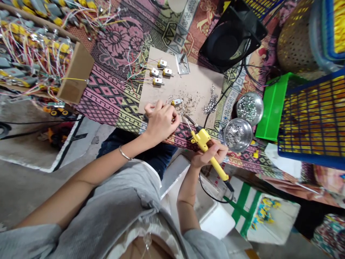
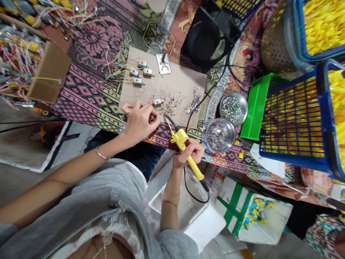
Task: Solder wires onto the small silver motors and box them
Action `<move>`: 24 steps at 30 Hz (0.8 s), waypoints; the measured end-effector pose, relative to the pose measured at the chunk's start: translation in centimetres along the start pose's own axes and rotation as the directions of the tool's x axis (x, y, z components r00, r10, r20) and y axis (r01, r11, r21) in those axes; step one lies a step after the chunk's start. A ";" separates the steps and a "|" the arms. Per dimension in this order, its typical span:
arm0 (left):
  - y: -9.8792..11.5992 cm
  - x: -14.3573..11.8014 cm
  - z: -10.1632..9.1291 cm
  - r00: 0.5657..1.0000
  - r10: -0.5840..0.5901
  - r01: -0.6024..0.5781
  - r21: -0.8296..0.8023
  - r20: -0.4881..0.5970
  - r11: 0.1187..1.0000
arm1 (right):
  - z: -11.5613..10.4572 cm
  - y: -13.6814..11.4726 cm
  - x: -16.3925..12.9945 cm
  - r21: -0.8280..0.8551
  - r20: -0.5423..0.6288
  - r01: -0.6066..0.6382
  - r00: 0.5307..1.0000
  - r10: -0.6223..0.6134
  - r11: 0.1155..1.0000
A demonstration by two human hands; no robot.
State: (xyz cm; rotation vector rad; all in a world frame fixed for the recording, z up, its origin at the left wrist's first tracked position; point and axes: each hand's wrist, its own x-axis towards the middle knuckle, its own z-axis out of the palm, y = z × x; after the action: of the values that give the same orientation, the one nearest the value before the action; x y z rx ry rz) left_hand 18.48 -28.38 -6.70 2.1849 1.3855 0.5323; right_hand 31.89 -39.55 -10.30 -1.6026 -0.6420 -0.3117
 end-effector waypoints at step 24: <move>-0.2 0.1 0.3 1.000 0.022 -0.022 -0.006 -0.005 1.000 | -0.5 -0.1 -0.1 -0.064 0.074 -0.037 0.996 0.041 0.997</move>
State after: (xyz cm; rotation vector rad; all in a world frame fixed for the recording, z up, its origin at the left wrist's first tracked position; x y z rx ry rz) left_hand 18.49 -28.28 -7.04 2.1983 1.3620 0.5497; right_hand 31.80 -40.05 -10.18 -1.6909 -0.6634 -0.2455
